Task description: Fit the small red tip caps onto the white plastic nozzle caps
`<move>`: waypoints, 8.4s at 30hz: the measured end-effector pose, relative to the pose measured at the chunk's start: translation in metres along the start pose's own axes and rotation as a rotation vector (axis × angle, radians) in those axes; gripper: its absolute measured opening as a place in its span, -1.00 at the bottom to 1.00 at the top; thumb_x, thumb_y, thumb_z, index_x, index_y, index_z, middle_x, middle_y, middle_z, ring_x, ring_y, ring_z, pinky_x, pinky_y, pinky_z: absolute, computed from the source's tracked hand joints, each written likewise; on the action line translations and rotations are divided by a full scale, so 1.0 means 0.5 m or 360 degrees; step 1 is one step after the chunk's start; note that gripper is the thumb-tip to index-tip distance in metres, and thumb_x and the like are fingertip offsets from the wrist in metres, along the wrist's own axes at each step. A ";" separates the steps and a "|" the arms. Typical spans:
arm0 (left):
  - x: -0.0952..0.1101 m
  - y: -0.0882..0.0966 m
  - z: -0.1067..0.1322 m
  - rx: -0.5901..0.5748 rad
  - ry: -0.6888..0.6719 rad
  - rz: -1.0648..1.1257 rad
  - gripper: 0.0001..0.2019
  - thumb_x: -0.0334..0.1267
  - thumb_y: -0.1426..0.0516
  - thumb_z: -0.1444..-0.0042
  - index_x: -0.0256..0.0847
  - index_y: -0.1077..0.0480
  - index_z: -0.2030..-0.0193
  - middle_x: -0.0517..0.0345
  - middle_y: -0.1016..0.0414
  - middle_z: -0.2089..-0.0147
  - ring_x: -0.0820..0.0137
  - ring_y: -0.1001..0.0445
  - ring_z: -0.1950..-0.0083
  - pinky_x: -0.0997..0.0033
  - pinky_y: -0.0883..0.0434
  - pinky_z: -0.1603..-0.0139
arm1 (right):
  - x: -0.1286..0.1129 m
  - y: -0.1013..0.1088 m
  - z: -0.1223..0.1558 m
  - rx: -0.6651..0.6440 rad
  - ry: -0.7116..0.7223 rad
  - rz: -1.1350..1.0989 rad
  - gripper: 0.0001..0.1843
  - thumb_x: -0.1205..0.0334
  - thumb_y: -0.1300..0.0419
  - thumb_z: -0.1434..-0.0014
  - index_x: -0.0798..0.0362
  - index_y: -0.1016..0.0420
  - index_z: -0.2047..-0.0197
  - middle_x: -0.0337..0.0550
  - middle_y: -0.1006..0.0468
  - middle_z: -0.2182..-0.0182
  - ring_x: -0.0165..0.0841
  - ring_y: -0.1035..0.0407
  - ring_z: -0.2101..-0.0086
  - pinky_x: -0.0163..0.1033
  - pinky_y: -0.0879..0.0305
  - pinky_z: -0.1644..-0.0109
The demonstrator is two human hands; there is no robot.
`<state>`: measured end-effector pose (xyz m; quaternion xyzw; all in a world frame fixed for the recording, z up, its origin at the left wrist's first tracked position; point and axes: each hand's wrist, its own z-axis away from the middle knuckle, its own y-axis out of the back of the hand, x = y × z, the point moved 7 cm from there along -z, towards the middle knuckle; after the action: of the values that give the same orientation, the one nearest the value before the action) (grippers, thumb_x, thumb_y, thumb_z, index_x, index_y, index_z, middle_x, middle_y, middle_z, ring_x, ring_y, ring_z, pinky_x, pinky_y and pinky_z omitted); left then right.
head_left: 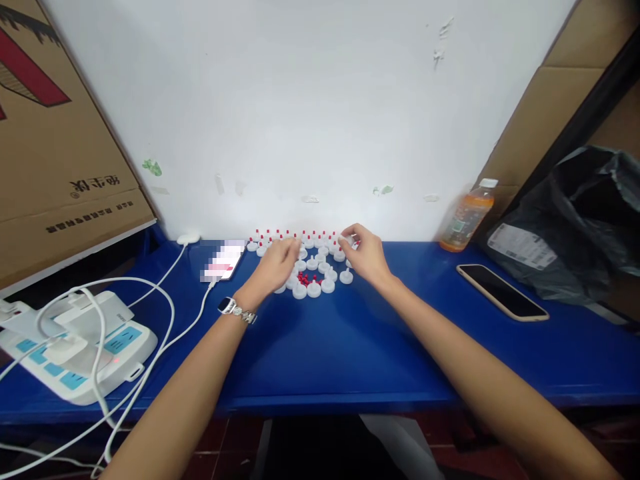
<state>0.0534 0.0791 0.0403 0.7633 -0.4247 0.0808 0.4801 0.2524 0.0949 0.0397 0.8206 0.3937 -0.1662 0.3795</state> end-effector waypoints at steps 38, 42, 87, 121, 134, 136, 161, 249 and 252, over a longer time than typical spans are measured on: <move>-0.093 0.048 0.008 0.0049 0.0202 -0.0766 -0.70 -0.20 0.07 -0.35 -0.19 -0.42 0.30 -0.06 -0.50 0.25 0.16 -0.42 0.14 0.16 -0.35 0.06 | -0.031 -0.295 -0.115 -0.1010 0.0163 0.0775 -0.64 -0.13 -0.34 0.02 0.01 -0.65 0.38 0.01 -0.62 0.34 0.00 -0.35 0.03 0.07 -0.06 -0.14; -0.097 0.050 0.010 0.0034 0.0207 -0.0736 -0.71 -0.21 0.06 -0.34 -0.20 -0.41 0.32 -0.06 -0.50 0.24 0.17 -0.42 0.13 0.17 -0.35 0.06 | -0.030 -0.292 -0.122 -0.1008 0.0078 0.0736 -0.82 0.11 -0.31 -0.04 0.03 -0.66 0.38 -0.04 -0.65 0.36 -0.11 -0.41 0.10 0.05 -0.05 -0.16; 0.039 -0.049 0.012 0.0261 0.0027 0.0050 -0.62 -0.14 0.13 -0.40 -0.18 -0.19 0.46 0.27 -0.21 0.55 0.45 -0.21 0.49 0.37 -0.11 0.40 | -0.123 -0.025 0.049 -0.0246 0.0356 -0.0098 -0.88 0.28 -0.19 -0.19 -0.01 -0.52 0.20 -0.14 -0.53 0.21 -0.28 -0.41 0.20 -0.19 -0.27 0.07; 0.003 -0.076 0.017 -0.0290 -0.0223 -0.0450 -0.61 -0.16 0.14 -0.40 -0.20 -0.49 0.20 0.02 -0.43 0.23 0.21 -0.35 0.12 0.11 -0.32 -0.02 | 0.098 -0.021 -0.004 -0.0318 -0.0344 0.0314 -0.73 0.30 -0.17 -0.09 -0.01 -0.61 0.14 -0.26 -0.61 0.37 -0.36 -0.43 0.34 -0.23 -0.19 0.10; 0.031 -0.079 0.017 -0.0166 -0.0257 -0.0342 -0.75 -0.12 0.02 -0.36 -0.16 -0.43 0.07 0.04 -0.46 0.13 0.21 -0.39 0.05 0.11 -0.35 -0.06 | 0.117 0.001 0.001 -0.0174 -0.0369 -0.0166 -0.95 0.31 -0.21 -0.07 0.07 -0.49 0.34 -0.21 -0.56 0.45 -0.38 -0.42 0.42 -0.28 -0.28 0.29; 0.046 -0.072 0.021 -0.0071 -0.0288 -0.0322 -0.72 -0.09 -0.03 -0.34 -0.15 -0.36 -0.07 0.02 -0.45 0.04 0.19 -0.39 -0.02 0.10 -0.35 -0.11 | 0.076 -0.002 -0.001 -0.0155 -0.0265 -0.0432 -0.91 0.23 -0.24 -0.09 0.06 -0.49 0.33 -0.19 -0.56 0.43 -0.37 -0.43 0.40 -0.27 -0.30 0.26; -0.023 0.018 0.001 0.0370 0.0119 0.0669 -0.47 0.12 0.30 -0.40 -0.17 -0.33 0.04 0.19 -0.30 0.42 0.42 -0.29 0.44 0.38 -0.35 0.35 | -0.015 -0.075 0.031 -0.0169 -0.0580 -0.1206 -0.52 -0.14 -0.01 -0.28 -0.04 0.00 0.53 -0.37 -0.02 0.64 -0.46 0.06 0.60 -0.29 0.01 0.51; -0.022 -0.023 0.017 -0.0245 -0.0071 0.0015 -0.59 0.01 -0.14 -0.23 -0.13 -0.45 -0.13 0.03 -0.55 -0.04 0.28 -0.48 0.11 0.27 -0.40 0.12 | -0.027 -0.099 0.035 -0.0493 -0.0210 -0.0877 -0.68 -0.04 -0.14 -0.23 0.04 -0.46 0.14 -0.24 -0.51 0.42 -0.37 -0.38 0.39 -0.27 -0.27 0.26; -0.006 -0.032 0.017 -0.0235 -0.0142 0.0021 -0.59 0.02 -0.14 -0.23 -0.11 -0.44 -0.14 0.02 -0.55 -0.06 0.26 -0.48 0.07 0.25 -0.40 0.07 | -0.031 -0.094 0.030 -0.0466 -0.0158 -0.1035 -0.69 -0.05 -0.26 -0.13 0.04 -0.46 0.28 -0.19 -0.54 0.41 -0.36 -0.41 0.38 -0.25 -0.32 0.24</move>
<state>0.0608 0.0766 0.0236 0.7259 -0.4555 0.0184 0.5151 0.2068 0.0944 0.0158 0.5802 0.6350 -0.2597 0.4390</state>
